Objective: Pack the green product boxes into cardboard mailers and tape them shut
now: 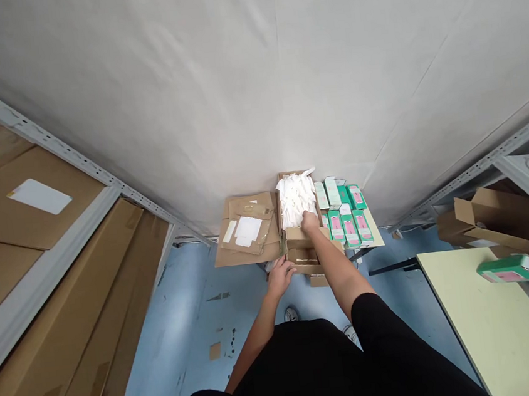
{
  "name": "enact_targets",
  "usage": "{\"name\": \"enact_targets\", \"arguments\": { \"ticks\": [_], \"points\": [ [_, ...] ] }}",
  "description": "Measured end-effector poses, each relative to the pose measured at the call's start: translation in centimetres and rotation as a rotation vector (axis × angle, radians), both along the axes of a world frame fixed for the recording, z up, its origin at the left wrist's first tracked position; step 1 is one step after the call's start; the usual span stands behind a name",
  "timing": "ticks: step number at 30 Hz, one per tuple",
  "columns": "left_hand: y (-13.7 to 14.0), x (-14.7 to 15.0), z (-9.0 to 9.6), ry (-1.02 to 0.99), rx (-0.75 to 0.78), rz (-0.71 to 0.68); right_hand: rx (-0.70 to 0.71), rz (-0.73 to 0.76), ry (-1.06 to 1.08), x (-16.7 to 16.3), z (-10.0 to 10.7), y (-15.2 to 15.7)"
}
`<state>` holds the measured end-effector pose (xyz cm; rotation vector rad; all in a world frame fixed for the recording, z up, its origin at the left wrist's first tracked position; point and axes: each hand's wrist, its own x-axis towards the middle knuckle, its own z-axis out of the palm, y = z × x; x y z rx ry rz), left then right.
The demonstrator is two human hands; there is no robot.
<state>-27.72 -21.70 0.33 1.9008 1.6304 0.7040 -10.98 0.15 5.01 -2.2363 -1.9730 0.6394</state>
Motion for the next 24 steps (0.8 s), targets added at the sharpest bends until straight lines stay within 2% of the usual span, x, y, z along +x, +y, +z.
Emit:
{"name": "enact_targets", "arguments": {
  "ticks": [5,7,10,13,17,20,24],
  "points": [
    [-0.2,0.0,0.3,-0.011,0.006,-0.006,0.205,-0.041,0.059,1.4,2.0,-1.2],
    [-0.2,0.2,0.5,-0.011,0.015,-0.024,0.304,-0.009,0.120,2.5,3.1,-2.1],
    [-0.1,1.0,1.0,-0.010,0.027,-0.042,0.433,0.115,0.277,4.4,4.1,-4.6],
    [0.0,2.3,1.4,-0.020,0.031,-0.036,0.418,0.240,0.398,6.7,4.1,-8.6],
    [0.2,4.7,1.8,-0.026,0.030,-0.048,0.403,0.306,0.456,10.7,3.8,-14.1],
    [0.2,7.3,1.8,-0.031,0.035,-0.083,0.425,0.255,0.490,14.3,4.4,-16.8],
    [0.2,11.8,1.6,-0.051,0.022,-0.150,0.479,0.119,0.458,20.0,6.1,-18.7]
  ]
}}
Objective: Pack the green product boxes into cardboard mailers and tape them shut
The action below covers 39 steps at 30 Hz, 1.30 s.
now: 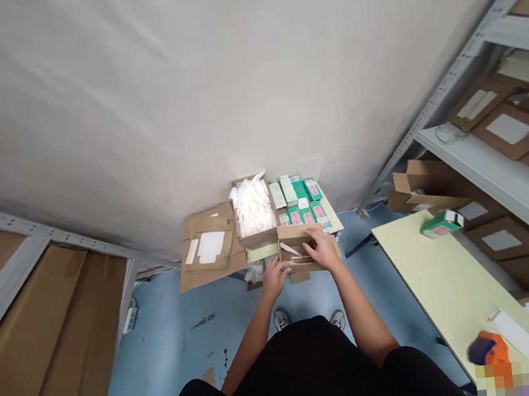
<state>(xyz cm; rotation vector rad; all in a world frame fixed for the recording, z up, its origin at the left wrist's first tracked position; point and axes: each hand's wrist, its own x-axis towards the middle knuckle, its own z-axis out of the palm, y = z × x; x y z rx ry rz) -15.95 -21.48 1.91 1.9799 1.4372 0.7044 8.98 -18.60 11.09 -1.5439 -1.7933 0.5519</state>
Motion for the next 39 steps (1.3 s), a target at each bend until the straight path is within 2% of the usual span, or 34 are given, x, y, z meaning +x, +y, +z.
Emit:
{"name": "enact_targets", "arguments": {
  "ticks": [5,9,13,18,22,26,33,39],
  "points": [
    [0.3,7.4,0.5,-0.010,-0.026,-0.119,0.044,-0.184,0.001,8.4,1.6,-2.7],
    [0.4,15.1,0.9,-0.014,-0.005,-0.260,0.071,-0.356,0.038,16.1,1.5,-6.4],
    [-0.1,23.8,0.8,-0.023,0.034,-0.424,0.106,-0.544,0.109,24.3,0.6,-11.8],
    [-1.7,34.9,0.6,-0.008,0.024,-0.673,0.120,-0.826,0.148,32.7,-0.9,-20.7],
    [-3.0,42.3,0.4,0.031,0.005,-0.856,0.092,-1.031,0.104,36.0,-2.5,-26.0],
    [-3.1,47.5,-0.5,0.040,-0.019,-0.957,0.011,-1.134,0.021,37.4,-3.8,-28.1],
    [-0.1,55.9,-3.3,0.023,-0.094,-1.089,-0.096,-1.277,0.003,40.5,-4.1,-28.8],
    [2.9,62.8,-5.4,0.055,-0.157,-1.193,-0.276,-1.353,-0.137,43.4,-3.8,-26.4]
  ]
}}
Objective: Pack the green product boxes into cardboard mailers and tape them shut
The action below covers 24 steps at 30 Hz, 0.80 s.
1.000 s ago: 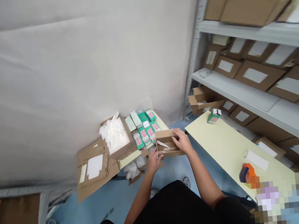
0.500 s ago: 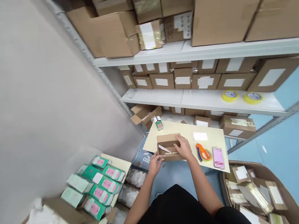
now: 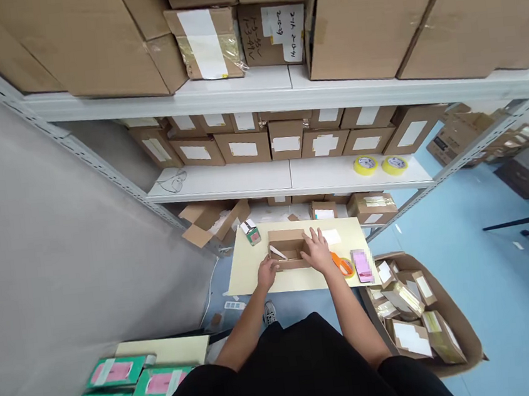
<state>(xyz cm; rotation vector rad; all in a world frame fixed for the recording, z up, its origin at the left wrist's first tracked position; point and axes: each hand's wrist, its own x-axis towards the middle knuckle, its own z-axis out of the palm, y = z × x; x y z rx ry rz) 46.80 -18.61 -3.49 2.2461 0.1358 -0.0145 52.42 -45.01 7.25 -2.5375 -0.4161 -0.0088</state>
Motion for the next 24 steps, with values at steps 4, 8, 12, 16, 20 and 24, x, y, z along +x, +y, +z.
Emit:
{"name": "enact_targets", "arguments": {
  "ticks": [4,8,12,16,20,24],
  "points": [
    [1.3,2.0,-0.9,0.062,-0.015,-0.086,-0.015,-0.025,0.057,1.5,-0.5,3.1],
    [3.1,2.5,-1.1,0.072,-0.055,-0.083,0.070,-0.024,0.128,3.1,-1.9,7.1],
    [6.3,3.8,-0.4,-0.028,-0.102,-0.001,0.098,0.025,0.215,5.9,-3.5,11.7],
    [10.9,6.6,0.6,0.037,-0.120,0.109,0.053,0.060,0.326,9.7,-4.9,16.8],
    [15.1,9.7,1.3,0.133,-0.132,0.196,0.092,0.096,0.405,11.9,-5.8,21.9],
    [17.7,11.9,2.2,0.148,-0.175,0.210,0.135,0.179,0.382,11.2,-6.3,25.8]
  ]
}}
